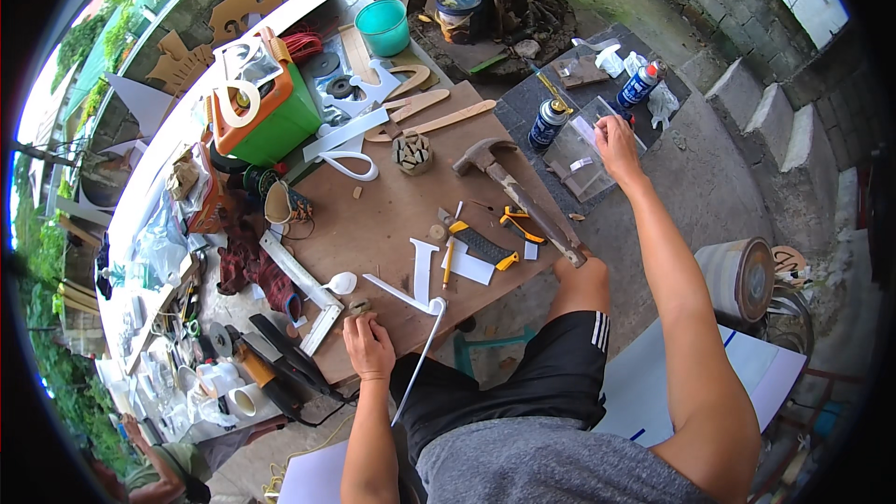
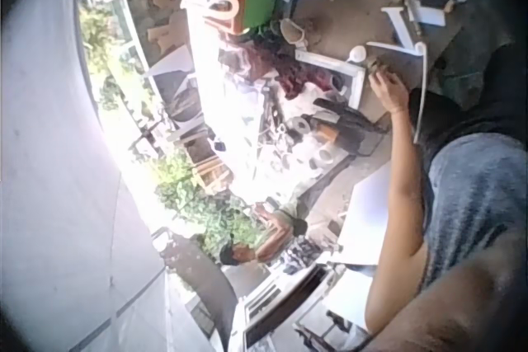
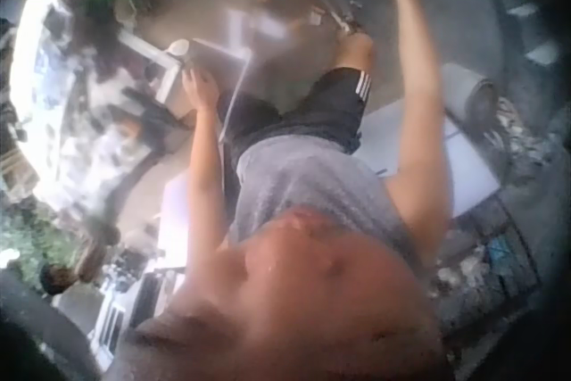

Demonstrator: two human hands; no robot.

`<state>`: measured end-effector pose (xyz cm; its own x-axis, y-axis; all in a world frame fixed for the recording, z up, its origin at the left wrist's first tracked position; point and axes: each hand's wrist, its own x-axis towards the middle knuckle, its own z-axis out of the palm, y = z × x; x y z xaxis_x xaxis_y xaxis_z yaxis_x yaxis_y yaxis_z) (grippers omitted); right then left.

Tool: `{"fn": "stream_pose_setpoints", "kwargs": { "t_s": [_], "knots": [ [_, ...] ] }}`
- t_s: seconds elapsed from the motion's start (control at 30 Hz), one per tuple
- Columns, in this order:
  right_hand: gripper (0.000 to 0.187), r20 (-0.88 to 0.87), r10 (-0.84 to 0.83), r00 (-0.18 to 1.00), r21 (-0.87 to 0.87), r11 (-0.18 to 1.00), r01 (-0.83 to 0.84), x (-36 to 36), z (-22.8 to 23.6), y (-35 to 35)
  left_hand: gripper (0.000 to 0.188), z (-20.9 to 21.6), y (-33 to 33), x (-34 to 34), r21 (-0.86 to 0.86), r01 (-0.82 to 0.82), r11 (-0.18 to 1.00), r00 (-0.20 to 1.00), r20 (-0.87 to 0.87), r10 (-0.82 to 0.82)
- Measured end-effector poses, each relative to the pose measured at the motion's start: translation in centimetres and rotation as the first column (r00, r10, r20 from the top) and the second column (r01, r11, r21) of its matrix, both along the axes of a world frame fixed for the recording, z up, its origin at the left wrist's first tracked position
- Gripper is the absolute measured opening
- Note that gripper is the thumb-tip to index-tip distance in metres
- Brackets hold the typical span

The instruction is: Assembling 3D acrylic letters using adhesive and a wooden applicator stick.

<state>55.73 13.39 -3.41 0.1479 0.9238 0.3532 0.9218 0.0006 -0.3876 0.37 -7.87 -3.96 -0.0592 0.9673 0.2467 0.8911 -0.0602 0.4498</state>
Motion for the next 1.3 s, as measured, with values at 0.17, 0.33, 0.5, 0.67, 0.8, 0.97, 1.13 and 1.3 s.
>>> {"fn": "stream_pose_setpoints", "kwargs": {
  "t_s": [0.17,0.33,0.5,0.67,0.8,0.97,1.13,1.3],
  "knots": [
    [0.011,-0.015,0.005,1.000,0.008,1.000,-0.005,-0.3,0.1,0.0,0.013,0.2,-0.2,0.0,-0.002,-0.005,1.000,1.000,-0.004,0.005],
    [0.011,-0.006,-0.002,1.000,0.001,1.000,0.002,-0.2,0.0,-0.1,0.014,0.1,-0.2,0.1,-0.013,-0.012,1.000,1.000,-0.013,0.012],
    [0.012,-0.005,0.003,1.000,-0.004,1.000,-0.003,0.1,-0.1,0.0,0.014,0.1,-0.1,0.1,-0.004,-0.005,1.000,1.000,-0.005,0.005],
    [0.015,0.051,-0.001,0.999,-0.023,1.000,0.002,-0.2,0.2,-0.2,0.013,0.2,-0.1,0.1,-0.006,-0.009,1.000,1.000,-0.003,0.009],
    [0.020,0.073,-0.016,0.997,-0.047,0.999,0.019,-0.8,1.2,-0.4,0.014,0.1,0.0,-0.1,0.014,-0.001,1.000,1.000,-0.021,0.001],
    [0.025,0.074,-0.021,0.997,-0.071,0.997,0.026,-0.6,1.3,-0.5,0.014,0.1,-0.1,-0.1,0.014,0.004,1.000,1.000,-0.011,-0.004],
    [0.034,0.114,-0.030,0.993,0.017,0.999,0.028,-0.8,1.8,-0.8,0.014,-0.1,-0.3,-0.1,-0.005,-0.006,1.000,1.000,-0.008,0.006],
    [0.036,0.040,-0.039,0.998,0.208,0.978,0.030,-1.8,4.4,-2.0,0.015,0.1,0.0,0.2,0.039,0.005,0.999,1.000,-0.027,-0.003]
  ]
}}
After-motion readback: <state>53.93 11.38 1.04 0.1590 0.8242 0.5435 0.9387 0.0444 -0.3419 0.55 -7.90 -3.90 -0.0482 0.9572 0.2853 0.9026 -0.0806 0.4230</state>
